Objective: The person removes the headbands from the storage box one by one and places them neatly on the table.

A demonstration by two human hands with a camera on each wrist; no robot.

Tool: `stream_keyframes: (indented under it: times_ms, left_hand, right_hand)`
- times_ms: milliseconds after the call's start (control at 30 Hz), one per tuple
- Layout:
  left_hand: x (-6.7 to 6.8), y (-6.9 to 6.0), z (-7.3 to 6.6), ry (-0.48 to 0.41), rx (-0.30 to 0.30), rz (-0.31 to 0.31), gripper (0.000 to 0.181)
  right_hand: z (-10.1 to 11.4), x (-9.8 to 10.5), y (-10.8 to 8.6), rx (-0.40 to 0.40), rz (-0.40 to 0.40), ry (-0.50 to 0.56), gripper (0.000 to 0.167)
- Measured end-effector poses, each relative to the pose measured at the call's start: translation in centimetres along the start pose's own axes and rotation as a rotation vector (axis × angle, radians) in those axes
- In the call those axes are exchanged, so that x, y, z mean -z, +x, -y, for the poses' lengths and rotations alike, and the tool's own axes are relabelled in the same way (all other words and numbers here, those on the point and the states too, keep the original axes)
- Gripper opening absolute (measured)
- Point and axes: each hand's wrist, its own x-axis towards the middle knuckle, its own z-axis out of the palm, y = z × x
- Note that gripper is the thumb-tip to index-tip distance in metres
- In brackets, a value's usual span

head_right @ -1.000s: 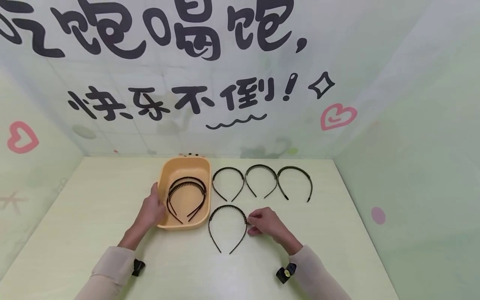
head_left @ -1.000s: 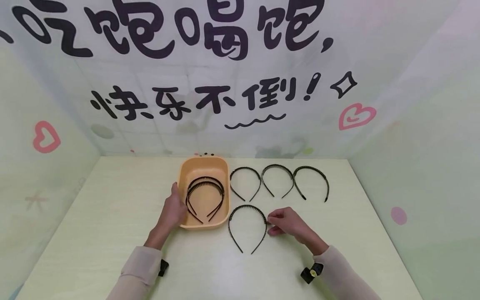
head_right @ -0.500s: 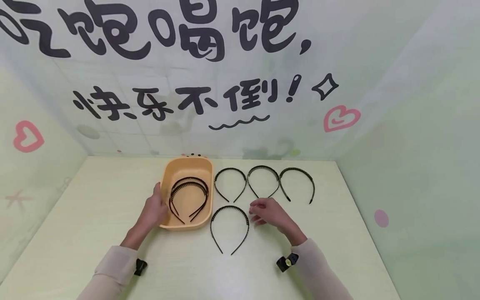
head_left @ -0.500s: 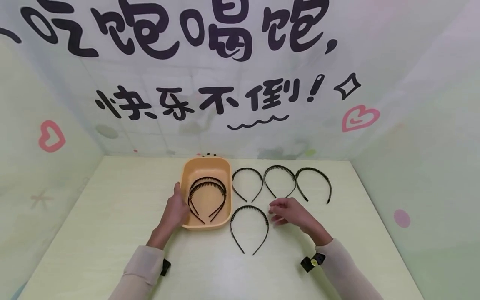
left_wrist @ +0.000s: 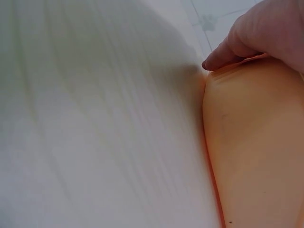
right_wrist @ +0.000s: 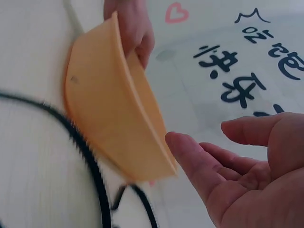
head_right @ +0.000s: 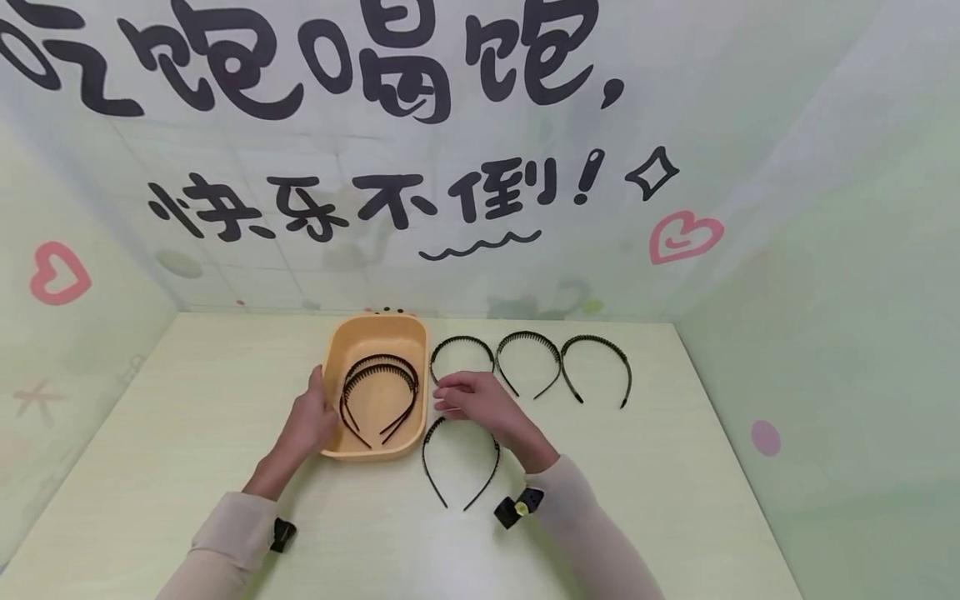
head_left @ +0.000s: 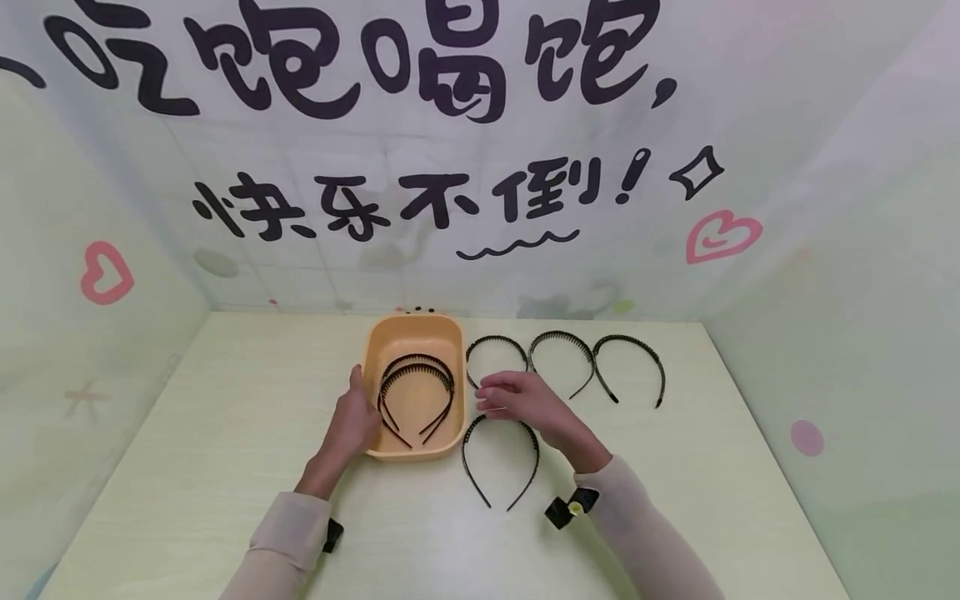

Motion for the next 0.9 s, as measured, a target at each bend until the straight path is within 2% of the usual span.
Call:
stream_keyframes:
  times_ms: [167, 400, 533, 700, 767, 900]
  left_hand:
    - [-0.1, 0.0, 0.2, -0.006, 0.003, -0.001, 0.078]
    - [-0.3, 0.2, 0.2, 0.001, 0.000, -0.009, 0.078]
    - [-0.3, 0.2, 0.3, 0.010, -0.005, -0.017, 0.077]
    - [-0.3, 0.2, 0.1, 0.008, -0.005, -0.016, 0.079]
    - [-0.3, 0.2, 0.0, 0.011, -0.004, -0.015, 0.080]
    - [-0.2, 0.1, 0.0, 0.026, -0.011, -0.023, 0.077]
  right_hand:
    - [0.8, -1.7, 1.8, -0.011, 0.070, 0.134, 0.043]
    - [1.6, -3.8, 3.5, -0.063, 0.103, 0.177, 0.058]
    - [2.1, -5.4, 4.2, -0.117, 0.064, 0.188, 0.071]
    - [1.9, -7.0, 5.1, -0.224, -0.001, 0.175, 0.084]
    - [1.7, -7.4, 5.5, -0.255, -0.001, 0.193, 0.082]
    - [1.6, -7.9, 6.2, -0.254, 0.000, 0.228, 0.059]
